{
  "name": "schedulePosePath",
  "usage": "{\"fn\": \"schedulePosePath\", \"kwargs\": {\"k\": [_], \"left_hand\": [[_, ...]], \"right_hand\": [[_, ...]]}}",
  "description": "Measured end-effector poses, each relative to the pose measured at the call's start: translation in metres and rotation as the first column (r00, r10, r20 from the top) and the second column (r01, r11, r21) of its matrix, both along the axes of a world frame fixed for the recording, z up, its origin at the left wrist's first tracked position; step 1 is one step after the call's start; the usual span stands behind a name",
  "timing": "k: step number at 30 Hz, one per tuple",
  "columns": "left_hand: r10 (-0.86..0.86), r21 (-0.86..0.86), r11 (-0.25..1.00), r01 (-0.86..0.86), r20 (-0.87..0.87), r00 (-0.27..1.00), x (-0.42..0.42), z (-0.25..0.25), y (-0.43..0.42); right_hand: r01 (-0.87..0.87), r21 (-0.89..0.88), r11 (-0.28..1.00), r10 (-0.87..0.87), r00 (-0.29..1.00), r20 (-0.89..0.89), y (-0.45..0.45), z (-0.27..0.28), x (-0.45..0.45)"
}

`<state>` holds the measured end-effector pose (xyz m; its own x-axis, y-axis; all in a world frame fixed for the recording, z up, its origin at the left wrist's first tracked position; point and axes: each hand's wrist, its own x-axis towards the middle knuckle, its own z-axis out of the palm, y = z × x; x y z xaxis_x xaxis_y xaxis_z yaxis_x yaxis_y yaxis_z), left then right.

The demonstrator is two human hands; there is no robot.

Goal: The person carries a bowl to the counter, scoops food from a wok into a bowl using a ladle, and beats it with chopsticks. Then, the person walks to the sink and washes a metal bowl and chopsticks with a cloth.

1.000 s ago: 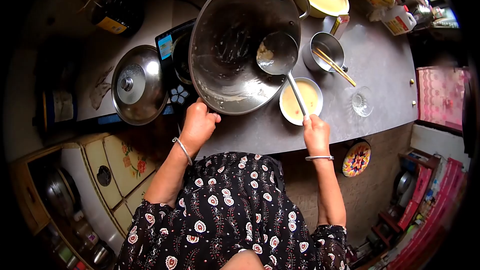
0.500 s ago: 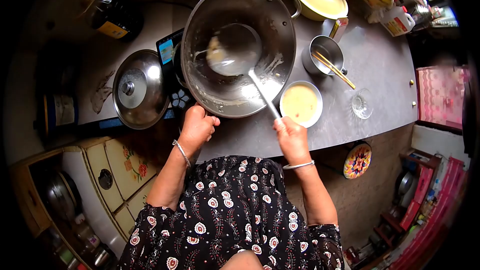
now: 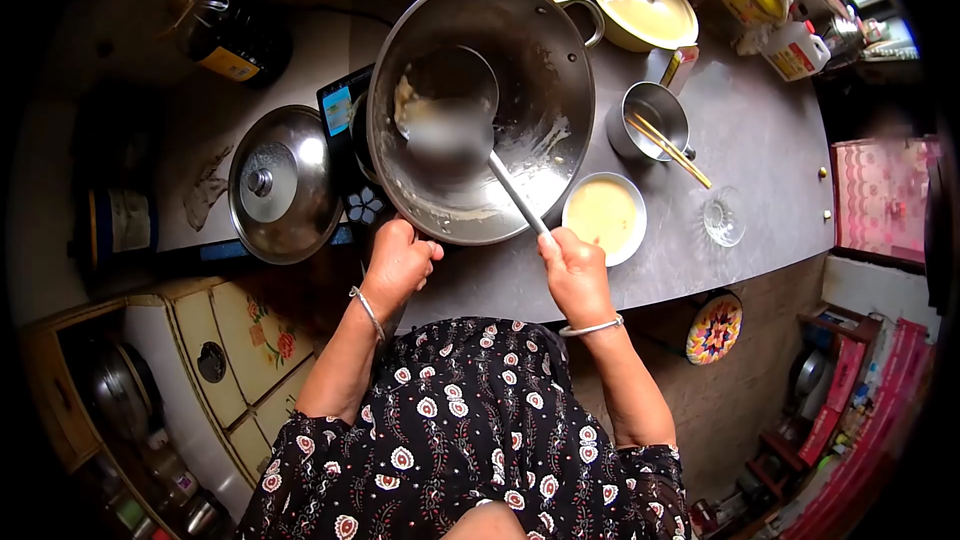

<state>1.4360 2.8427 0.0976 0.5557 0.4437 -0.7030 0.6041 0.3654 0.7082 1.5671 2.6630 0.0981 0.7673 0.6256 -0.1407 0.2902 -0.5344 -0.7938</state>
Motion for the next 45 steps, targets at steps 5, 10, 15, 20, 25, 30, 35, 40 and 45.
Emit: {"fn": "schedulePosePath", "kwargs": {"k": [5, 10, 15, 20, 25, 30, 35, 40, 45], "left_hand": [[0.016, -0.007, 1.0, -0.016, 0.012, 1.0, -0.003, -0.003, 0.0], [0.015, -0.019, 1.0, -0.015, 0.014, 1.0, 0.0, -0.001, 0.0], [-0.011, -0.001, 1.0, 0.011, -0.007, 1.0, 0.0, 0.001, 0.0], [0.031, -0.026, 0.999, -0.03, 0.019, 0.999, 0.002, 0.003, 0.001], [0.045, -0.058, 0.997, -0.044, 0.016, 0.999, -0.001, -0.003, 0.004], [0.058, -0.114, 0.992, -0.053, 0.044, 0.997, -0.002, -0.004, 0.01], [0.091, -0.198, 0.978, -0.071, 0.093, 0.991, -0.005, -0.004, 0.023], [0.112, -0.278, 0.958, -0.066, 0.154, 0.982, -0.011, -0.014, 0.035], [0.108, -0.348, 0.937, -0.037, 0.187, 0.976, -0.017, -0.022, 0.05]], "right_hand": [[0.125, -0.172, 0.977, -0.104, 0.986, 0.128, -0.032, -0.029, 0.015], [0.176, -0.295, 0.939, -0.091, 0.956, 0.28, -0.026, -0.037, 0.02], [0.006, -0.166, 0.986, 0.038, 0.964, 0.264, 0.0, -0.005, -0.007], [-0.023, 0.019, 1.0, 0.023, 1.0, 0.0, -0.014, 0.003, -0.015], [0.134, -0.211, 0.968, -0.079, 0.965, 0.251, -0.038, -0.034, 0.006], [0.027, -0.209, 0.977, 0.025, 0.969, 0.244, -0.019, -0.027, -0.013], [-0.039, 0.033, 0.999, 0.045, 0.976, -0.212, -0.006, -0.021, -0.029], [0.213, 0.037, 0.976, -0.107, 0.626, -0.772, -0.021, -0.005, -0.023], [0.376, -0.02, 0.927, -0.204, 0.455, -0.867, -0.034, 0.01, -0.024]]}}
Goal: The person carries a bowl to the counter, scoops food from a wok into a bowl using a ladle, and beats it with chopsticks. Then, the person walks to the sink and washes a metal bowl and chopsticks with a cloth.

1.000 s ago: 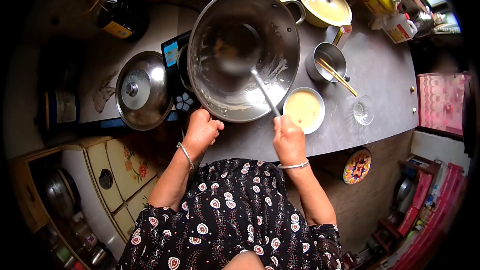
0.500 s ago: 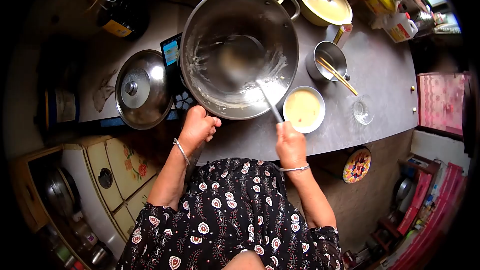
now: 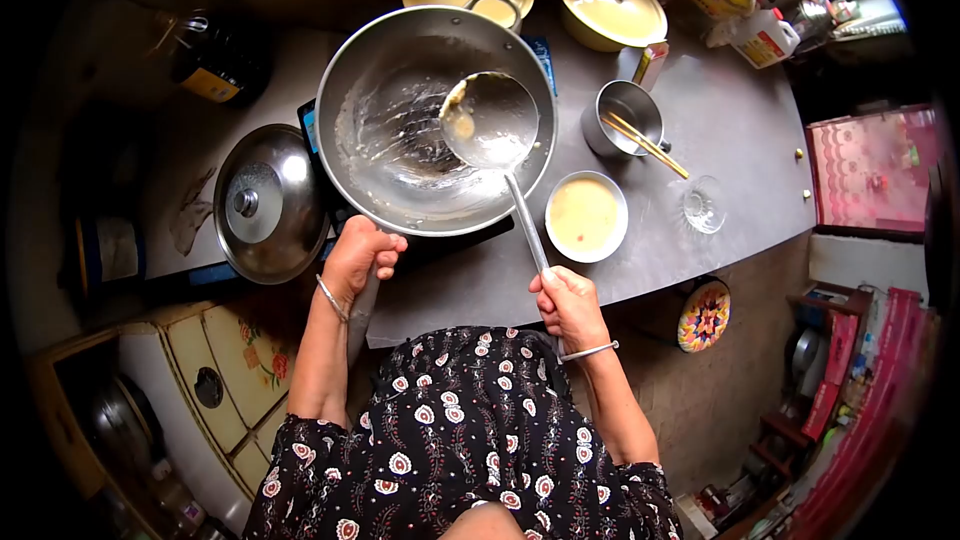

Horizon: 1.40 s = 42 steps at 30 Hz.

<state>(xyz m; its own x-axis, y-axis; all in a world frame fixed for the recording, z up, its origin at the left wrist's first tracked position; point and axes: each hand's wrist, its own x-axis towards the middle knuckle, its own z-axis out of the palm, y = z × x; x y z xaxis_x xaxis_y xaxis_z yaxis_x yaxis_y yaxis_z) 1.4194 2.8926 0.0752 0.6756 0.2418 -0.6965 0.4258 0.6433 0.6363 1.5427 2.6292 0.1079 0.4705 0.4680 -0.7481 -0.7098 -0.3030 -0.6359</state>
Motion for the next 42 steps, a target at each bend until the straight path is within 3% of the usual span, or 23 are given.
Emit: {"fn": "schedulePosePath", "kwargs": {"k": [10, 13, 14, 16, 17, 20, 21, 22, 25, 27, 29, 33, 34, 35, 37, 39, 41, 42], "left_hand": [[0.017, -0.043, 0.999, -0.015, 0.047, 0.999, -0.01, -0.013, 0.012], [-0.016, 0.024, 1.0, 0.015, 0.052, 0.999, -0.013, -0.017, 0.013], [-0.054, 0.225, 0.972, 0.064, -0.051, 0.997, -0.013, -0.012, 0.012], [-0.069, 0.565, 0.796, 0.216, -0.27, 0.96, -0.012, -0.002, 0.006], [-0.109, 0.864, 0.349, 0.363, -0.348, 0.931, -0.02, -0.011, 0.011], [0.087, 0.977, 0.205, 0.053, -0.072, 0.994, 0.002, 0.052, -0.028], [0.114, 0.987, 0.155, -0.038, 0.021, 0.993, 0.011, 0.066, -0.042], [0.029, 0.987, 0.15, -0.053, 0.049, 0.998, 0.018, 0.07, -0.053], [-0.226, 0.744, 0.664, 0.077, 0.102, 0.969, 0.048, 0.064, -0.088], [-0.22, 0.307, 0.943, 0.127, 0.291, 0.931, 0.073, 0.057, -0.113], [-0.072, 0.12, 0.992, 0.028, 0.382, 0.921, 0.096, 0.055, -0.135], [0.081, 0.023, 0.995, -0.097, 0.387, 0.919, 0.118, 0.057, -0.144], [0.059, 0.046, 0.995, -0.085, 0.404, 0.913, 0.122, 0.054, -0.142], [0.038, 0.069, 0.995, -0.073, 0.419, 0.907, 0.125, 0.051, -0.139], [0.004, 0.095, 0.994, -0.045, 0.399, 0.917, 0.129, 0.057, -0.133], [-0.016, 0.024, 1.0, 0.007, 0.374, 0.927, 0.13, 0.069, -0.129], [-0.072, 0.042, 0.997, 0.062, 0.319, 0.945, 0.127, 0.069, -0.127], [-0.105, 0.029, 0.994, 0.101, 0.292, 0.951, 0.123, 0.068, -0.126]], "right_hand": [[0.16, 0.129, 0.979, -0.152, 0.986, -0.072, 0.003, 0.016, -0.015], [0.177, 0.149, 0.973, -0.167, 0.983, -0.079, 0.011, 0.02, -0.012], [0.171, 0.159, 0.972, -0.161, 0.984, -0.078, 0.013, 0.02, -0.01], [0.163, 0.173, 0.971, -0.149, 0.985, -0.091, 0.016, 0.024, -0.006], [0.163, 0.179, 0.97, -0.148, 0.984, -0.098, 0.017, 0.026, -0.004], [0.114, 0.208, 0.971, -0.092, 0.989, -0.114, 0.02, 0.03, 0.002], [0.097, 0.226, 0.969, -0.07, 0.99, -0.123, 0.022, 0.03, 0.005], [0.074, 0.248, 0.966, -0.044, 0.991, -0.126, 0.023, 0.032, 0.007], [0.01, 0.297, 0.955, 0.022, 0.994, -0.105, 0.024, 0.035, 0.011], [0.072, 0.332, 0.941, -0.013, 0.984, -0.175, 0.022, 0.037, 0.012], [0.033, 0.354, 0.934, 0.015, 0.991, -0.131, 0.017, 0.031, 0.012], [-0.187, 0.423, 0.887, 0.159, 0.982, 0.101, -0.004, 0.009, 0.03], [-0.372, 0.382, 0.846, 0.237, 0.904, 0.356, -0.014, 0.001, 0.042], [-0.413, 0.26, 0.873, 0.316, 0.884, 0.345, -0.022, 0.003, 0.055], [-0.316, 0.209, 0.926, 0.285, 0.944, 0.164, -0.045, -0.022, 0.086], [0.033, 0.155, 0.987, -0.038, 0.999, 0.031, -0.073, -0.065, 0.123], [0.277, 0.242, 0.93, -0.323, 0.93, 0.177, -0.09, -0.095, 0.152], [0.371, 0.256, 0.893, -0.418, 0.894, 0.163, -0.091, -0.1, 0.167]]}}
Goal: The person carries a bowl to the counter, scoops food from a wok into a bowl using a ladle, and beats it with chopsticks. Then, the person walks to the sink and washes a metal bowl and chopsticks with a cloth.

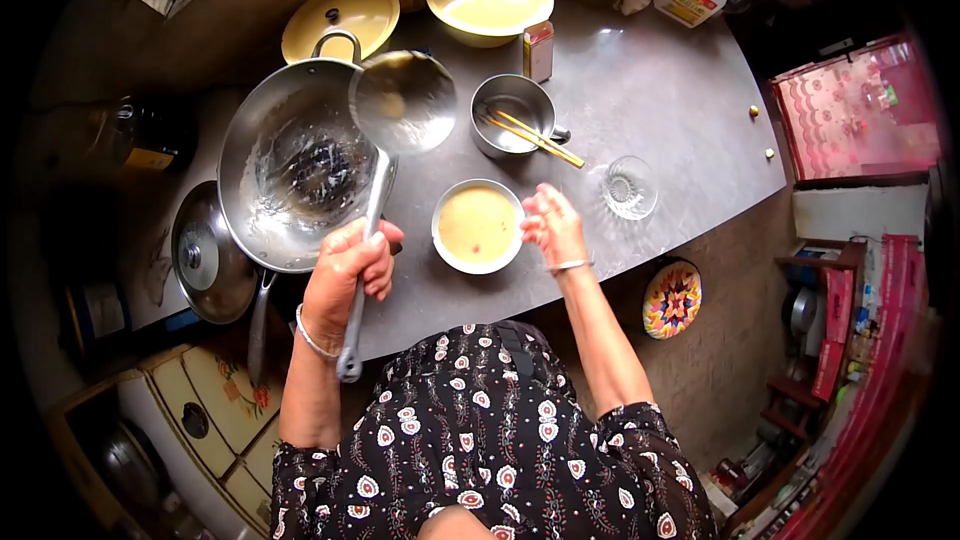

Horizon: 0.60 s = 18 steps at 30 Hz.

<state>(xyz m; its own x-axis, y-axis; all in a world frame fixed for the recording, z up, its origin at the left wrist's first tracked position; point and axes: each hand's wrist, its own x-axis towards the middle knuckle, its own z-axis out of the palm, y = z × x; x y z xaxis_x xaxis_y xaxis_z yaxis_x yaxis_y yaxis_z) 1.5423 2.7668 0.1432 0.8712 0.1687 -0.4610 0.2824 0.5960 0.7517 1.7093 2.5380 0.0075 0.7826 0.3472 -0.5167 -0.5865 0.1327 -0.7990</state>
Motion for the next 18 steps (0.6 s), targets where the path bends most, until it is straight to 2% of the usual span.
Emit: {"fn": "schedulePosePath", "kwargs": {"k": [1, 4, 8, 12, 18], "left_hand": [[-0.039, -0.011, 0.999, 0.039, -0.028, 0.999, -0.003, -0.001, -0.001], [-0.119, -0.047, 0.993, 0.113, -0.161, 0.98, -0.014, -0.001, -0.019], [-0.16, -0.092, 0.986, 0.141, -0.246, 0.956, -0.028, -0.001, -0.036], [-0.124, -0.113, 0.989, 0.094, -0.292, 0.948, -0.036, 0.0, -0.047], [-0.125, -0.118, 0.989, 0.091, -0.318, 0.94, -0.042, -0.012, -0.057]], "right_hand": [[0.102, 0.018, 0.995, -0.101, 0.995, -0.008, 0.0, -0.006, 0.014], [0.222, 0.127, 0.967, -0.224, 0.974, 0.008, 0.006, -0.022, 0.044], [0.301, 0.151, 0.942, -0.31, 0.95, 0.039, 0.021, -0.025, 0.068], [0.283, 0.031, 0.959, -0.283, 0.933, 0.222, 0.035, -0.02, 0.081], [0.084, -0.135, 0.987, -0.013, 0.887, 0.462, 0.058, -0.026, 0.107]]}}
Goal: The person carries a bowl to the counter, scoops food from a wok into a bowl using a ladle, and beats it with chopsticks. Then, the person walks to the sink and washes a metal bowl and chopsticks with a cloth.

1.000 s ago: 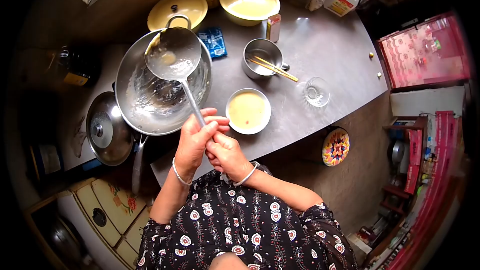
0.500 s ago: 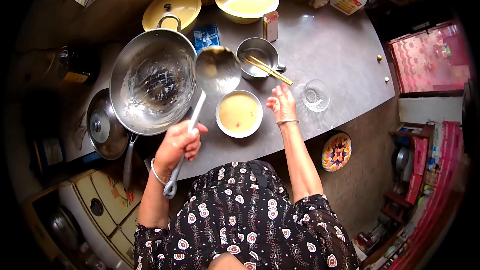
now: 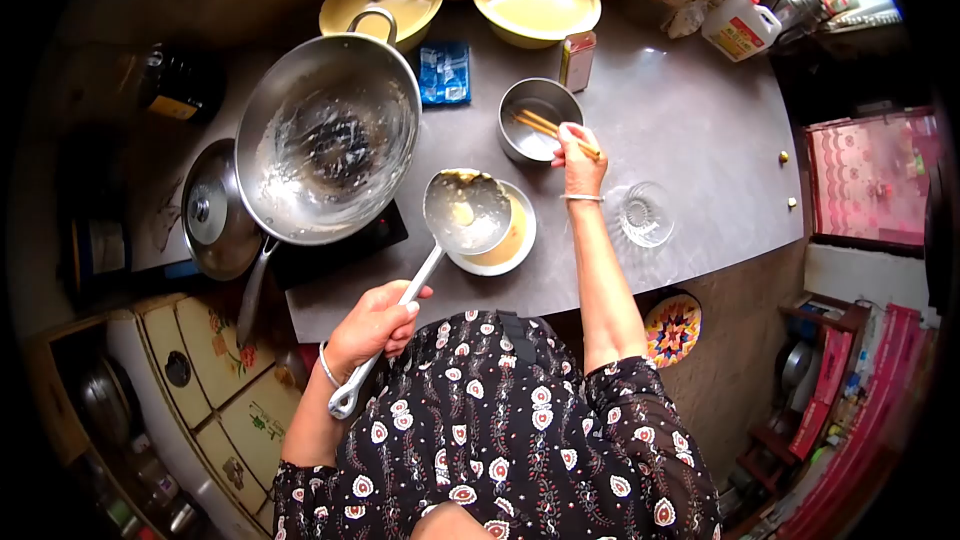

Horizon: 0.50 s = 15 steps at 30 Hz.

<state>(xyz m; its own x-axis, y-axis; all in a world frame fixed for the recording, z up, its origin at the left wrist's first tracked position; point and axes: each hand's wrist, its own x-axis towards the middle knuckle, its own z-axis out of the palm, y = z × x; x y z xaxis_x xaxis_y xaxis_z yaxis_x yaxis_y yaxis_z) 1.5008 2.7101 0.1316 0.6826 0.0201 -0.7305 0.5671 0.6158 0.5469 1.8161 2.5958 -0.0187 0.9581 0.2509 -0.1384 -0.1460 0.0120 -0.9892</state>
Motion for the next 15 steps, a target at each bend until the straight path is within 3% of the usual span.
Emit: {"fn": "schedulePosePath", "kwargs": {"k": [2, 5, 7, 9, 11, 15], "left_hand": [[0.007, -0.012, 1.0, -0.007, -0.017, 1.0, 0.0, 0.001, -0.003], [-0.007, -0.02, 1.0, 0.006, -0.023, 1.0, -0.001, -0.001, -0.004], [-0.011, -0.033, 0.999, 0.01, -0.049, 0.999, -0.001, -0.004, -0.004], [-0.02, -0.033, 0.999, 0.018, -0.072, 0.997, 0.0, -0.006, -0.005], [-0.025, -0.049, 0.999, 0.022, -0.065, 0.998, -0.001, -0.01, -0.005], [-0.07, -0.059, 0.996, 0.066, -0.063, 0.996, 0.003, -0.01, -0.006]], "right_hand": [[-0.074, -0.019, 0.997, 0.074, 0.997, 0.02, 0.002, -0.007, 0.006], [-0.086, -0.035, 0.996, 0.086, 0.996, -0.001, -0.011, 0.028, 0.006], [-0.078, 0.024, 0.997, 0.079, 0.997, -0.024, -0.037, 0.049, 0.006], [-0.067, 0.206, 0.976, 0.084, 0.994, -0.073, -0.069, 0.06, 0.005], [-0.101, 0.326, 0.94, 0.162, 0.973, -0.166, -0.098, 0.072, 0.002], [-0.267, 0.405, 0.875, 0.404, 0.863, -0.303, -0.129, 0.064, -0.01]]}}
